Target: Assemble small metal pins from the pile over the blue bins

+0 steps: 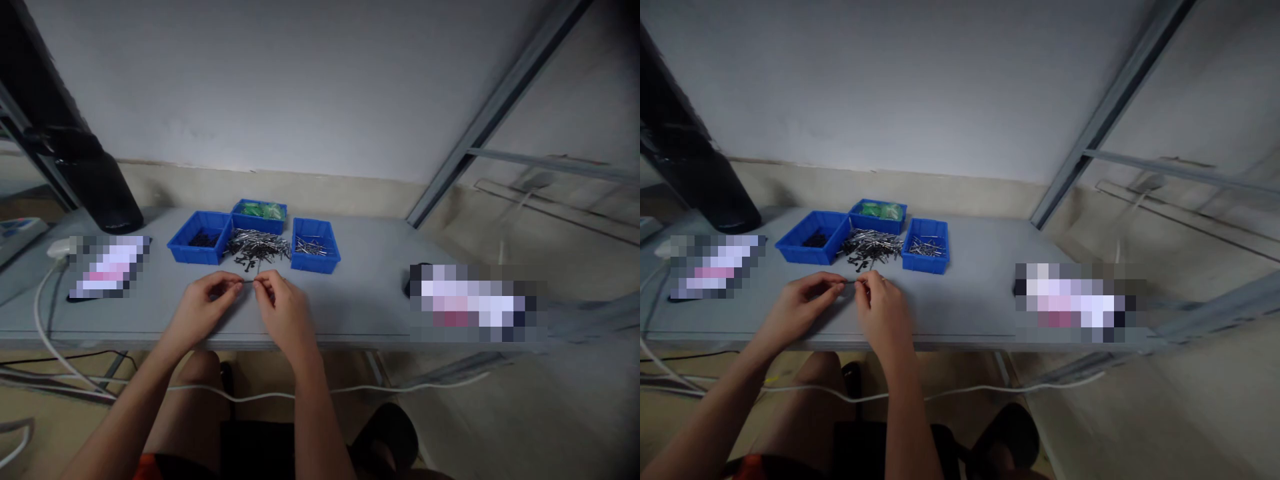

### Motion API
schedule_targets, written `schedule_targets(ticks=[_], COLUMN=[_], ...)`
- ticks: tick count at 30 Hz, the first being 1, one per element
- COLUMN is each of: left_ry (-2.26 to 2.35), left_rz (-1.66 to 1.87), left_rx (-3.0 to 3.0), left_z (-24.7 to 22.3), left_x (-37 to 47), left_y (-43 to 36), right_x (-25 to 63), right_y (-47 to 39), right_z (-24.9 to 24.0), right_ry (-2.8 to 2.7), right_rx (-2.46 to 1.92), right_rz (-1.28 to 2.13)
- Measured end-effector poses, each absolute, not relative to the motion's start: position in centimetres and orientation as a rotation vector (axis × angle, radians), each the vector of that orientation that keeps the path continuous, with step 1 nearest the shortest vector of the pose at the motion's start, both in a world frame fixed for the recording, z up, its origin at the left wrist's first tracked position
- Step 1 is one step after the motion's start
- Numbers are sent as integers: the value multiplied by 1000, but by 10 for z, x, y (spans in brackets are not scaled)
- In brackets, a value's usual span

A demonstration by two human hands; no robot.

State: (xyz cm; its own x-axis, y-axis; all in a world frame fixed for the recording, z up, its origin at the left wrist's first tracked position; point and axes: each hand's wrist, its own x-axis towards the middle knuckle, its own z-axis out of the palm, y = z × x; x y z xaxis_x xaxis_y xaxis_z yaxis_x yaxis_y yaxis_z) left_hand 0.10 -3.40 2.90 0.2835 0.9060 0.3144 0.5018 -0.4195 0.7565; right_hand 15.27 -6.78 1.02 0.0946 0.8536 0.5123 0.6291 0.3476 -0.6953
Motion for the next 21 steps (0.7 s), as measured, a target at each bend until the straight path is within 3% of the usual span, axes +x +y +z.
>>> schedule_targets(ticks=[21], left_ry=[1274], left_rz=[1017], left_rx=[2023], left_z=[32], left_x=[2], left_y=[-35], right_x=[153], right_y=[-68], right_z=[10], right_ry=[-1613], right_rx=[-1354], right_rz=[296])
